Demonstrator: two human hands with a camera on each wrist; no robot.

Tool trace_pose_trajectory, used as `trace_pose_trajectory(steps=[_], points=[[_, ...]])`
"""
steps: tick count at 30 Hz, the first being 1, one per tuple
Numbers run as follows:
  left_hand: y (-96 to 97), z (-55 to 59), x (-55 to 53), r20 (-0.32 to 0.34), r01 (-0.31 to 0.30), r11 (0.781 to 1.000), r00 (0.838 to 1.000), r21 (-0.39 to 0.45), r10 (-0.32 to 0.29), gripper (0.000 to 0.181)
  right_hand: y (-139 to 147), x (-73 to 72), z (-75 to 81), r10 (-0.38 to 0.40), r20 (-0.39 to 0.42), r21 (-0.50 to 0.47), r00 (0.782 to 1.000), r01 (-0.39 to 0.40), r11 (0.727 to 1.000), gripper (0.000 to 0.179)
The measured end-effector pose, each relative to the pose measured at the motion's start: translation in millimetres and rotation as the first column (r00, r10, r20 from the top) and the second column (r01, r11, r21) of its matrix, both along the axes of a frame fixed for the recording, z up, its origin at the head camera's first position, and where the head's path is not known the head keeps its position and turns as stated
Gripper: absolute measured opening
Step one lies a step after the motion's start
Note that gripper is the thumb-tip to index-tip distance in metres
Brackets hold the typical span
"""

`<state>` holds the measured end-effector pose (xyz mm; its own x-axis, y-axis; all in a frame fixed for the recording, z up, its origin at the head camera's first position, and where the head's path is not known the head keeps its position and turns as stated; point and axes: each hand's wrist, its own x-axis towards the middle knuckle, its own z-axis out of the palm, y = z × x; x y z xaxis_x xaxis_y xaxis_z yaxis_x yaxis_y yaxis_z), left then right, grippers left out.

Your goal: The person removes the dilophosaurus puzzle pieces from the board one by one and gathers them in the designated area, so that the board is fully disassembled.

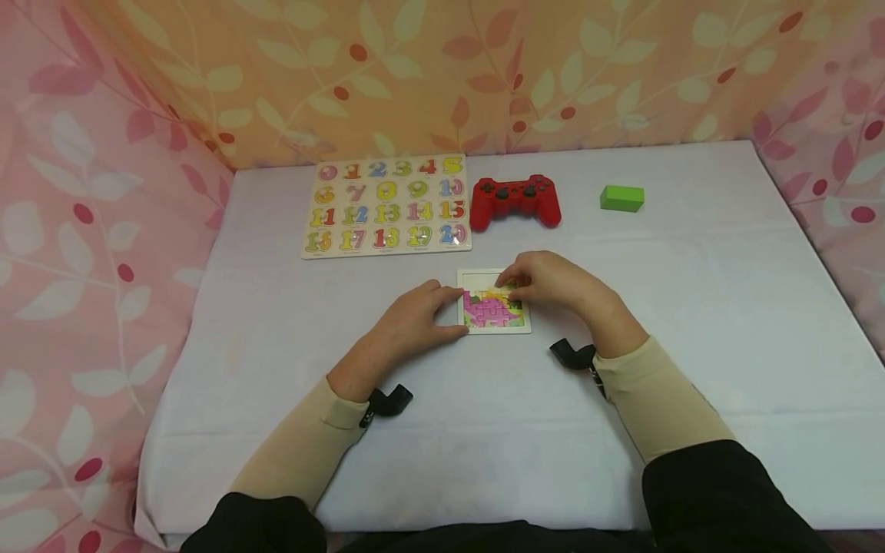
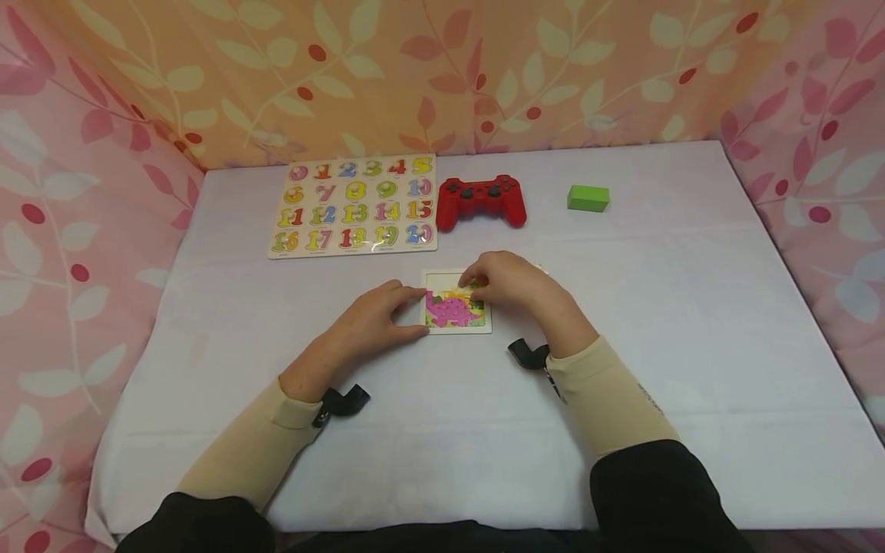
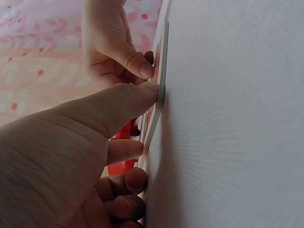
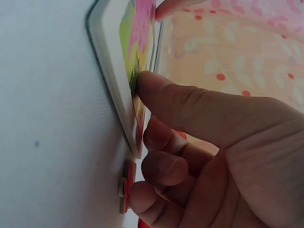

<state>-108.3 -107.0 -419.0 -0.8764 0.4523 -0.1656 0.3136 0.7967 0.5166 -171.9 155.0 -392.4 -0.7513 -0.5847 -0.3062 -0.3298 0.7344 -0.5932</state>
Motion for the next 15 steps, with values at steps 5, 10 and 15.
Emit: trace_pose_trajectory(steps=[5, 10, 15], points=[[0.4, 0.6, 0.1, 0.003, 0.000, 1.000, 1.000, 0.003, 0.000, 0.068, -2.3, -0.6, -2.5, -0.014, -0.009, 0.002, 1.000, 0.014, 1.000, 0.022], [0.0, 0.4, 0.1, 0.001, 0.001, 1.000, 1.000, 0.000, -0.001, 0.068, -4.5, -1.3, -4.7, -0.009, -0.038, 0.026, 0.999, 0.010, 1.000, 0.020], [0.1, 0.5, 0.4, 0.002, -0.002, 1.000, 1.000, 0.007, 0.002, 0.068, -4.2, -1.4, -5.2, -0.011, -0.060, 0.044, 0.998, 0.014, 0.999, 0.018]])
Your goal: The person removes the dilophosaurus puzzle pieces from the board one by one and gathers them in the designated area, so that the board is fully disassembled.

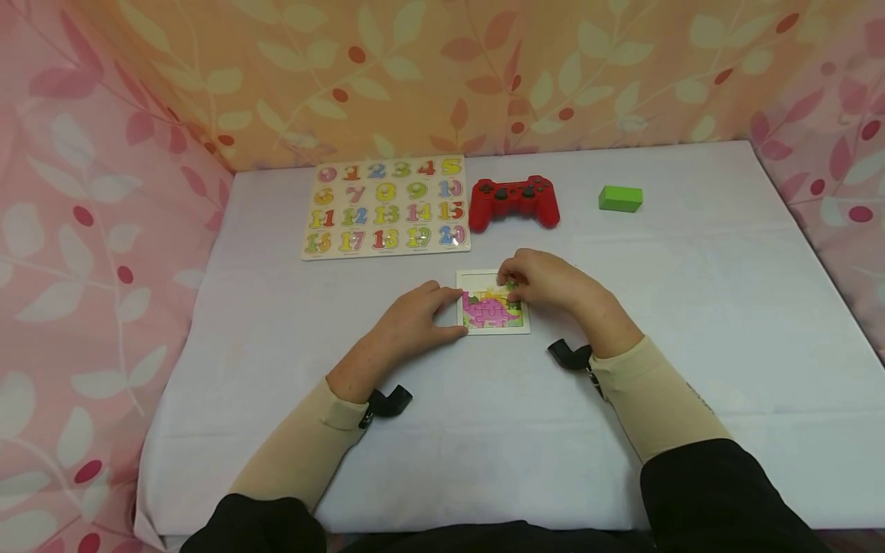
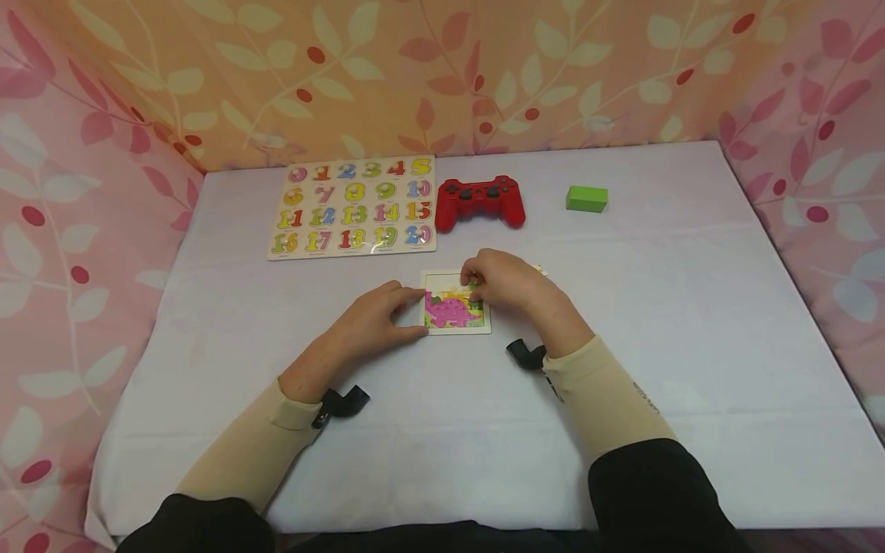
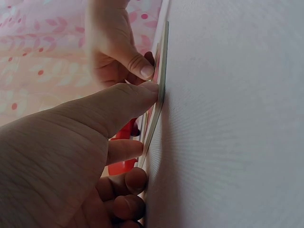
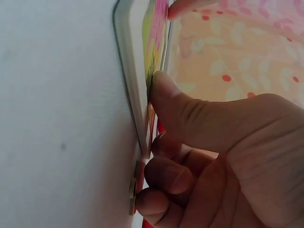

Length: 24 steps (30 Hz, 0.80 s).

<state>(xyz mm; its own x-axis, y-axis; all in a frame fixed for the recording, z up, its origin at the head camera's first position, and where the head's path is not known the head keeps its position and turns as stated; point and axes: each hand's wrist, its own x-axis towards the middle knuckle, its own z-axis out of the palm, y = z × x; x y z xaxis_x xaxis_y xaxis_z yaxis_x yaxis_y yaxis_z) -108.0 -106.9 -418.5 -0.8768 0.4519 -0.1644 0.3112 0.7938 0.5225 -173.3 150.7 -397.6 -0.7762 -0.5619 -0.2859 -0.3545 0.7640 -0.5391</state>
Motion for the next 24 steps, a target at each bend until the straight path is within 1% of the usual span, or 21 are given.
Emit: trace_pose_trajectory(steps=[6, 10, 14, 18, 21, 24], points=[[0.0, 0.4, 0.5, 0.000, -0.002, 1.000, 1.000, 0.001, 0.002, 0.068, -1.6, 0.9, -1.3, -0.024, 0.027, 0.017, 0.999, 0.023, 1.000, 0.019], [0.1, 0.4, 0.8, -0.003, -0.004, 1.000, 1.000, 0.002, 0.004, 0.067, -2.4, 2.6, -0.5, -0.039, 0.030, 0.021, 0.999, 0.039, 0.999, 0.020], [0.6, 0.2, 0.7, -0.004, -0.005, 1.000, 1.000, -0.001, 0.005, 0.067, -2.0, 3.4, 0.5, -0.050, 0.031, -0.004, 0.998, 0.050, 0.999, 0.019], [0.4, 0.2, 0.5, -0.003, -0.003, 1.000, 1.000, 0.001, 0.003, 0.068, 0.5, 1.3, -0.6, -0.039, 0.021, -0.043, 0.999, 0.039, 0.998, 0.019], [0.2, 0.2, 0.4, -0.001, -0.002, 1.000, 1.000, 0.005, 0.002, 0.068, 2.6, -1.1, -0.9, -0.048, 0.018, -0.066, 0.999, 0.049, 0.997, 0.025], [0.3, -0.3, 0.1, -0.001, -0.003, 1.000, 1.000, 0.005, 0.003, 0.068, 3.3, -2.0, 0.5, -0.083, 0.015, -0.074, 0.996, 0.084, 0.994, 0.034]])
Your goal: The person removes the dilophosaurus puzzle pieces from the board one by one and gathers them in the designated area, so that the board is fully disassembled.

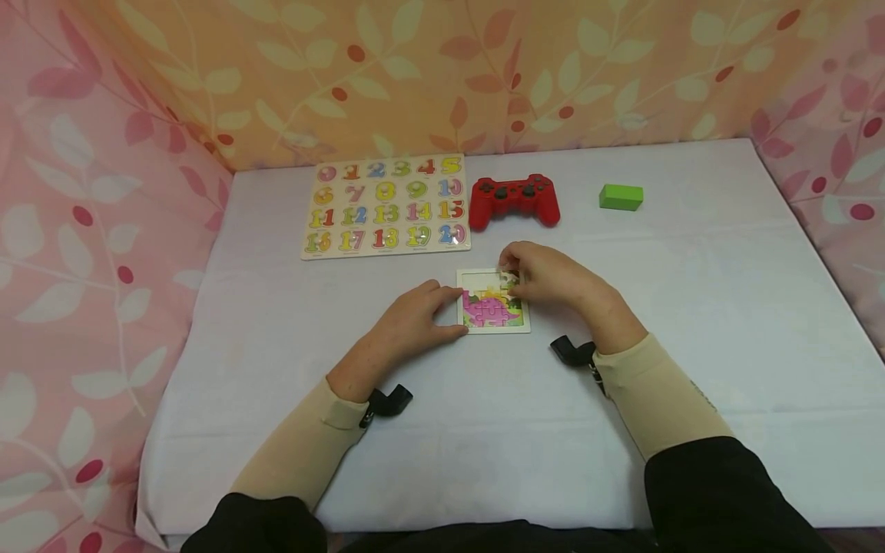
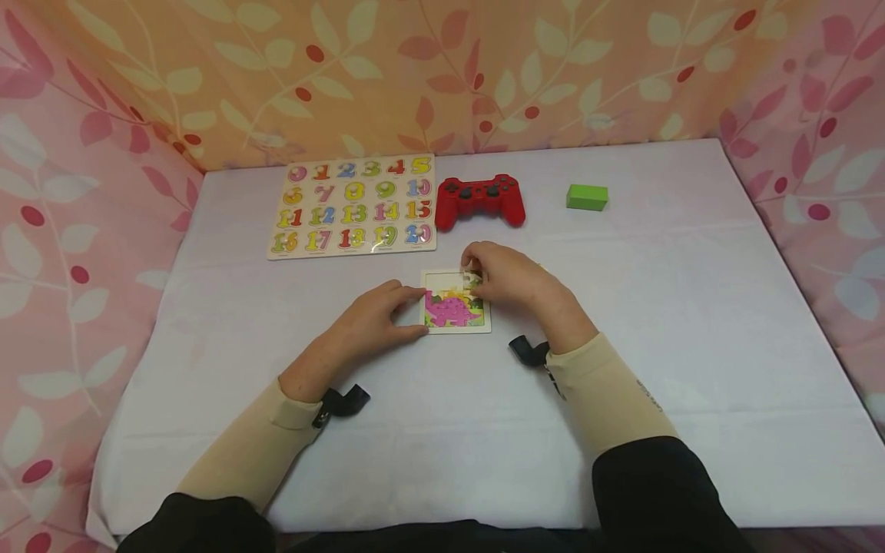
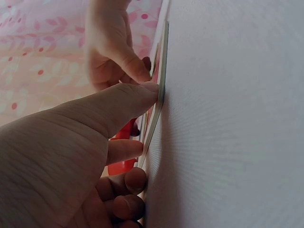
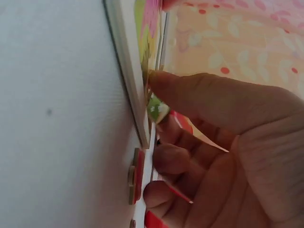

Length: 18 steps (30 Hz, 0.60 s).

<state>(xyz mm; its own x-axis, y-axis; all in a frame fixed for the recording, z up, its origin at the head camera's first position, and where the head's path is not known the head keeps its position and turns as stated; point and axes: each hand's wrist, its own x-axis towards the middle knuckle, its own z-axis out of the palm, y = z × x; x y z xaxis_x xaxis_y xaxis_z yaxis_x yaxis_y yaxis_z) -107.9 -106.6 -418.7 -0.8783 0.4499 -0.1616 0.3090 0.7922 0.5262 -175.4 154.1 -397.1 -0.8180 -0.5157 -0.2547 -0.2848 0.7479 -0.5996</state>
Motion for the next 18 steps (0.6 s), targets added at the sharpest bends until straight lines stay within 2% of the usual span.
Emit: trace_pose_trajectory(steps=[3, 9, 15, 18], points=[[0.1, -0.4, -0.5, -0.001, 0.001, 1.000, 1.000, -0.002, -0.001, 0.068, 1, -1.0, 1.0, -0.014, 0.000, -0.006, 1.000, 0.014, 1.000, 0.035], [-0.1, -0.1, -0.7, -0.003, 0.001, 1.000, 1.000, -0.004, -0.001, 0.068, 6, -1.7, 4.8, -0.003, -0.002, -0.064, 1.000, 0.003, 0.998, 0.020], [-0.4, -0.6, -0.5, 0.002, -0.001, 1.000, 1.000, -0.005, 0.001, 0.068, 17, 1.4, 18.3, -0.026, 0.076, -0.165, 0.997, 0.039, 0.986, 0.021], [-0.3, -1.7, -0.5, 0.005, -0.003, 1.000, 1.000, -0.006, 0.003, 0.068, 24, 2.8, 27.9, -0.040, 0.085, -0.187, 0.996, 0.055, 0.981, 0.023]])
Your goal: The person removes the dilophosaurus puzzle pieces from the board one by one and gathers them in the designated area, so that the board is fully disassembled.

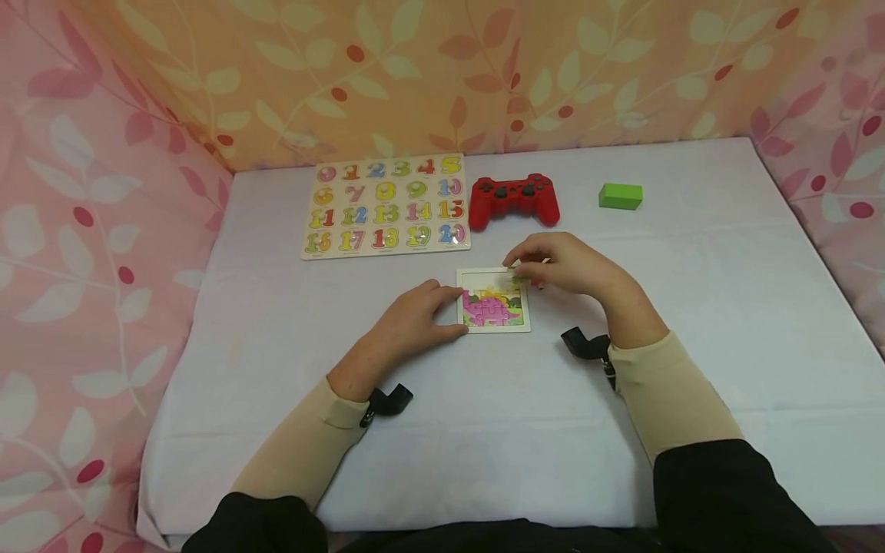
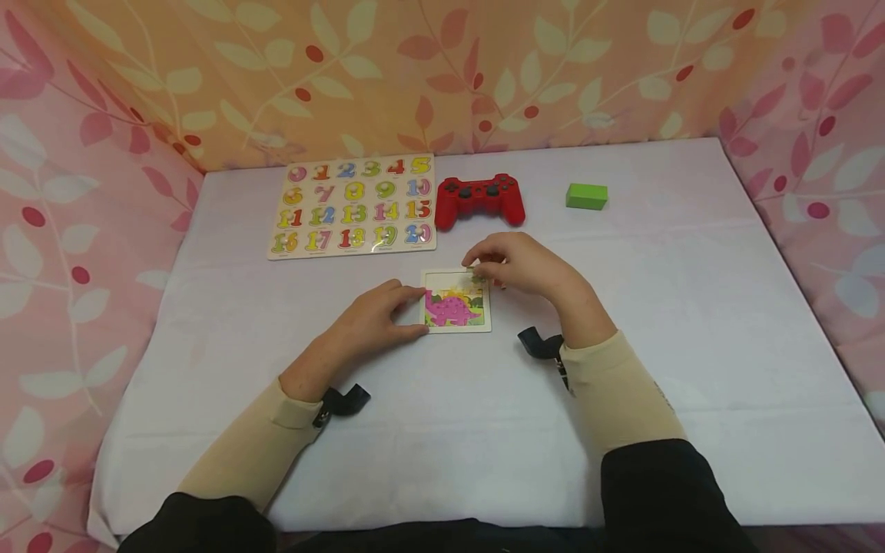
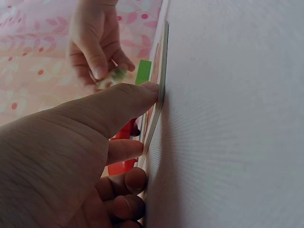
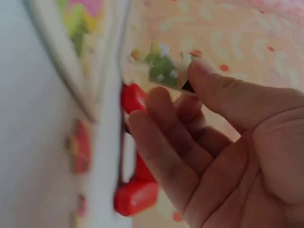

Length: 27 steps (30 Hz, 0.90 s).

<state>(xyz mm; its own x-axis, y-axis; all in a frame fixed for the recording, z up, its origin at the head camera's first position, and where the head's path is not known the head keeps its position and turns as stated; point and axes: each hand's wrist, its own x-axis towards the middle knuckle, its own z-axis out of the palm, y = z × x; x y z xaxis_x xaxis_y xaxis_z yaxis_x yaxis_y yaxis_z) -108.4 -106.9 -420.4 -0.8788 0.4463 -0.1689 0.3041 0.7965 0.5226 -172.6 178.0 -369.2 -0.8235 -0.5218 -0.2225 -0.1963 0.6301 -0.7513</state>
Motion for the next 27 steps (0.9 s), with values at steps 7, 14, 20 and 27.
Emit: trace_pose_trajectory(steps=[7, 14, 20, 27], points=[[0.5, -0.1, 0.5, -0.002, 0.000, 1.000, 1.000, -0.004, 0.000, 0.068, 25, 0.9, 20.7, -0.073, 0.051, -0.028, 0.996, 0.074, 0.997, 0.027], [0.7, 0.9, 1.4, 0.000, -0.001, 1.000, 1.000, -0.006, 0.001, 0.068, 48, -2.3, 29.2, -0.155, 0.105, -0.049, 0.982, 0.161, 0.986, 0.033], [1.0, 1.1, 1.4, -0.003, -0.003, 1.000, 1.000, -0.006, 0.003, 0.068, 71, -8.0, 21.7, -0.204, 0.136, -0.026, 0.970, 0.209, 0.978, 0.035], [0.8, 0.7, 0.9, -0.012, -0.001, 1.000, 1.000, -0.005, 0.001, 0.067, 91, -12.6, 12.1, -0.261, 0.133, 0.062, 0.956, 0.254, 0.965, 0.034]])
